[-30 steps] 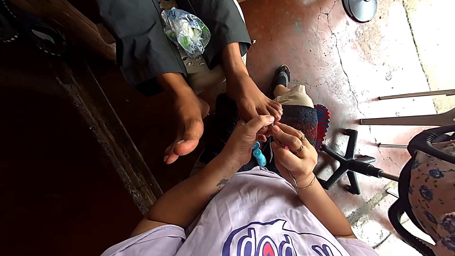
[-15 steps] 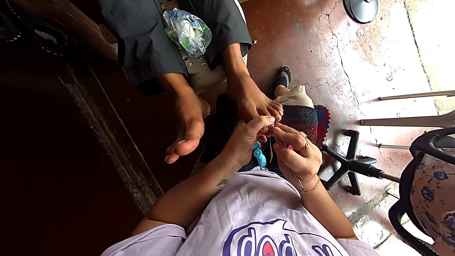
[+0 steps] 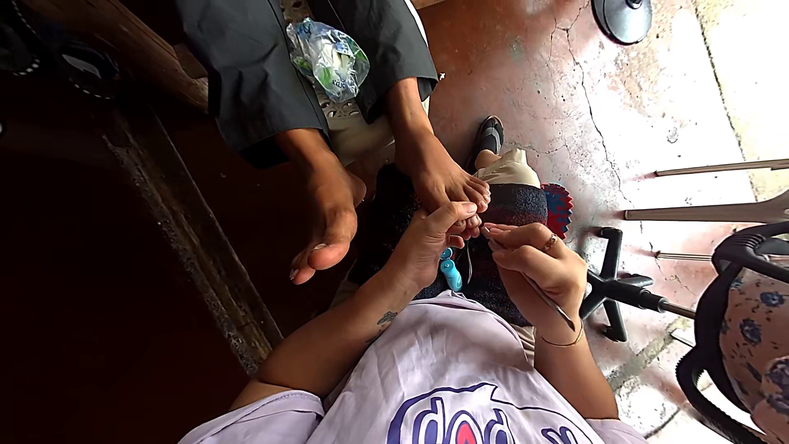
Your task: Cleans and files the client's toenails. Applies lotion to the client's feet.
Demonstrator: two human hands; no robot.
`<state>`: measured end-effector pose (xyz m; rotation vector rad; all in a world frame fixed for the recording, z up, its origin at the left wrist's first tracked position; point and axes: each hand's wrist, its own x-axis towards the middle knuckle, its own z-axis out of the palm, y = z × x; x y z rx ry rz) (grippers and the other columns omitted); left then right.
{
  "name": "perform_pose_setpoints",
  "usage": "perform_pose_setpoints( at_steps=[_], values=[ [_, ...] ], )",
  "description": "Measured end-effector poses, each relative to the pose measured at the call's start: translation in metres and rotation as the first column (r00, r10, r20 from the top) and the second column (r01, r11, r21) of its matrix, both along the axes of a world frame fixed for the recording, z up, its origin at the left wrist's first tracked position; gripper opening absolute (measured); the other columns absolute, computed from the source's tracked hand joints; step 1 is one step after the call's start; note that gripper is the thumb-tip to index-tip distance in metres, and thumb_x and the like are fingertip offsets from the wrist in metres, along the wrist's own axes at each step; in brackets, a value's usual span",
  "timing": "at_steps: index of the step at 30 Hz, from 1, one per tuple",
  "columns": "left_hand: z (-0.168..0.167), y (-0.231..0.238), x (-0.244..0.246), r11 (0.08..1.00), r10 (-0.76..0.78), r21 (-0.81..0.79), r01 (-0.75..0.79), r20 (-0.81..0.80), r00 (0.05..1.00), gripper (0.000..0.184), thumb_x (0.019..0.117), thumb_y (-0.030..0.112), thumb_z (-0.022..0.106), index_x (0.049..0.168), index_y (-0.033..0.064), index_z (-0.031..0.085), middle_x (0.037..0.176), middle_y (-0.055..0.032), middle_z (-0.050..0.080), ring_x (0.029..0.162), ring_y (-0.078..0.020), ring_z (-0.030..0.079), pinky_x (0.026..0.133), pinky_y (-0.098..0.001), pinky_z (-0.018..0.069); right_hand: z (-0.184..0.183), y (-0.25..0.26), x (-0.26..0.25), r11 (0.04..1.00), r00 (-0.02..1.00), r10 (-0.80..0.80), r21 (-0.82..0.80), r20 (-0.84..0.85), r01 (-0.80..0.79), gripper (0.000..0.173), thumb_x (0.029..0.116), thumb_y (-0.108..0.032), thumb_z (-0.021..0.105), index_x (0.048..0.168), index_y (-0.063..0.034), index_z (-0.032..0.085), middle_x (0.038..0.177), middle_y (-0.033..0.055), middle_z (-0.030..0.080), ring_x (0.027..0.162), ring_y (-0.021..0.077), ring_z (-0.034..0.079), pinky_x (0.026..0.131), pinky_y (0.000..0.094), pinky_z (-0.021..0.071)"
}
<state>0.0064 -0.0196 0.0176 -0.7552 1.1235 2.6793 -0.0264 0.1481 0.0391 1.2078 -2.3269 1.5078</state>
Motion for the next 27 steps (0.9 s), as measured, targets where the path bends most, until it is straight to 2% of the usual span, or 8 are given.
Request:
perform_pose_setpoints(
  at_steps=[3,7,11,14,18,23,25,27],
  values=[
    [0.000,0.000,-0.001,1.000,0.007,0.006,-0.007,0.015,1.000,0.017,0.0984,0.014,0.057,0.088,0.0112,0.070,0.076,-0.0004,0.069,0.067,-0.0059,0.065,0.065,-0.0197,0.0561,-0.010,-0.006,0.002,0.993,1.000,-0.017,-0.117,-0.026,0.014,0.012,0.0904,0.006,0.068,0.083,-0.0031,0.066,0.094,0.0109,0.072,0.102,0.0185,0.073,0.087,0.0323,0.0632],
    [-0.003,0.000,-0.001,1.000,0.016,-0.001,-0.016,0.035,0.999,0.011,0.0966,0.013,0.060,0.091,0.0104,0.069,0.077,-0.0017,0.068,0.068,-0.0069,0.066,0.066,-0.0203,0.0564,-0.020,-0.009,0.001,0.999,0.988,-0.045,-0.028,-0.149,0.041,0.012,0.0927,0.003,0.065,0.085,-0.0038,0.071,0.099,0.0132,0.075,0.106,0.0198,0.072,0.088,0.0303,0.0605],
    [-0.002,0.000,-0.001,1.000,0.021,-0.012,-0.020,0.018,1.000,0.015,0.0974,0.012,0.058,0.089,0.0100,0.070,0.075,-0.0009,0.068,0.067,-0.0057,0.065,0.065,-0.0191,0.0554,-0.013,-0.006,0.005,0.997,0.977,-0.014,0.072,-0.211,0.030,0.013,0.0947,0.002,0.062,0.085,-0.0053,0.068,0.098,0.0143,0.075,0.107,0.0211,0.072,0.088,0.0292,0.0600],
    [-0.003,0.001,-0.001,1.000,0.016,-0.015,-0.016,0.018,1.000,0.013,0.0976,0.013,0.059,0.091,0.0103,0.070,0.077,-0.0001,0.067,0.068,-0.0061,0.064,0.068,-0.0204,0.0559,-0.019,-0.011,0.004,0.996,0.955,-0.034,0.071,-0.294,0.058,0.013,0.0947,0.000,0.062,0.085,-0.0074,0.066,0.099,0.0126,0.074,0.107,0.0211,0.071,0.088,0.0300,0.0588],
    [-0.003,0.000,-0.001,1.000,0.023,-0.010,-0.023,0.026,0.999,0.014,0.0977,0.011,0.059,0.089,0.0095,0.070,0.075,-0.0013,0.068,0.066,-0.0064,0.065,0.064,-0.0192,0.0555,-0.014,-0.007,0.005,0.996,0.973,-0.019,0.082,-0.230,0.038,0.014,0.0950,0.001,0.062,0.084,-0.0058,0.068,0.097,0.0139,0.075,0.107,0.0214,0.072,0.087,0.0290,0.0597],
    [-0.003,0.000,-0.001,1.000,0.023,-0.008,-0.023,0.038,0.999,0.011,0.0972,0.013,0.060,0.093,0.0098,0.070,0.078,-0.0017,0.068,0.069,-0.0069,0.065,0.067,-0.0207,0.0561,-0.017,-0.013,0.002,0.998,0.970,-0.041,0.041,-0.238,0.052,0.014,0.0926,0.001,0.063,0.081,-0.0054,0.069,0.094,0.0123,0.074,0.104,0.0210,0.072,0.089,0.0309,0.0594],
    [-0.003,0.000,-0.001,1.000,0.029,-0.003,-0.028,0.042,0.999,0.012,0.0972,0.012,0.060,0.090,0.0091,0.070,0.076,-0.0026,0.069,0.067,-0.0073,0.066,0.065,-0.0203,0.0562,-0.013,-0.010,0.002,0.998,0.984,-0.031,0.042,-0.174,0.039,0.014,0.0922,0.003,0.064,0.081,-0.0040,0.069,0.095,0.0134,0.075,0.105,0.0207,0.072,0.088,0.0297,0.0600],
    [-0.003,0.000,-0.001,1.000,0.026,-0.005,-0.026,0.040,0.999,0.014,0.0977,0.011,0.059,0.089,0.0094,0.069,0.075,-0.0017,0.068,0.067,-0.0067,0.065,0.065,-0.0196,0.0556,-0.011,-0.010,0.002,0.997,0.980,-0.022,0.074,-0.198,0.038,0.016,0.0929,0.002,0.062,0.081,-0.0055,0.068,0.094,0.0131,0.075,0.105,0.0203,0.073,0.086,0.0280,0.0596]
  ],
)
